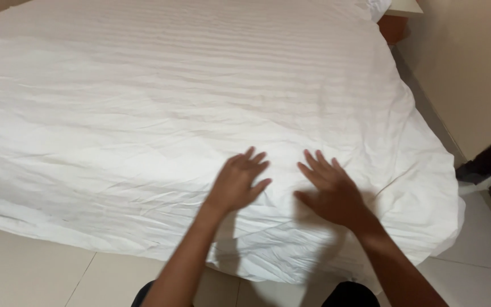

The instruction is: The person smooths and adjusts a white bedsheet on a bed, tucking the edges under the mattress and ensuring the surface is flat. They move around the bed to reach different sides and corners, using both hands to pull and flatten the fabric.

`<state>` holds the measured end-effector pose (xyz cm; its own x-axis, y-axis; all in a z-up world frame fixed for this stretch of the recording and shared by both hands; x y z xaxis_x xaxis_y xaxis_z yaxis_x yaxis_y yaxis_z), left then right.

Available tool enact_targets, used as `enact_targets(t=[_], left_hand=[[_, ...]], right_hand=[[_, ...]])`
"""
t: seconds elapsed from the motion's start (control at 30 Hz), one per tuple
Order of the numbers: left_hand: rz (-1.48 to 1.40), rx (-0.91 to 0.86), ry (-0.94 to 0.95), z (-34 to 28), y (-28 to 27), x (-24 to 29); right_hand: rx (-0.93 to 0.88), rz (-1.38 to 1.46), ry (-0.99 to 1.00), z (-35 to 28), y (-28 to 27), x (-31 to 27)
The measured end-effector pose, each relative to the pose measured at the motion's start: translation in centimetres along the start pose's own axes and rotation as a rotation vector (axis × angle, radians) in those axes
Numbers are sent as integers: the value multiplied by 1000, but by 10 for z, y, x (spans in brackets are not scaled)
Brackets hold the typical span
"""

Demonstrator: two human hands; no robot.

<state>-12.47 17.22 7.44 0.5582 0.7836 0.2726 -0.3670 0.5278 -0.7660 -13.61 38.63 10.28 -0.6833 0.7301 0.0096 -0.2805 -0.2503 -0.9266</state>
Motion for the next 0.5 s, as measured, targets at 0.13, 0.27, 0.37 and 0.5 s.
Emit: enact_targets(t=[0.13,0.27,0.37,0.5], left_hand=[[33,-89,-42,-22,-44,-32],[135,-191,-107,-49,-70,-64],[168,-183,-202,-66,-77,-84],[142,-113,-239,-81,-68,-96]], right_hand=[[36,74,-92,20,13,-31],[-88,149,-113,50,32,-67],[-168,176,-115,68,43,-94],[-94,192,-141,80,55,-117]])
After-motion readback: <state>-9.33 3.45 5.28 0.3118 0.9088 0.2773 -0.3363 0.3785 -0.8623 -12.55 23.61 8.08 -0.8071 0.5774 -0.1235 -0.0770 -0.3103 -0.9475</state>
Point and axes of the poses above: each hand's wrist, its own z-axis towards the middle knuckle, its own y-axis out of the palm, x = y × z, the point moved 6 cm from there along z, towards the middle knuckle
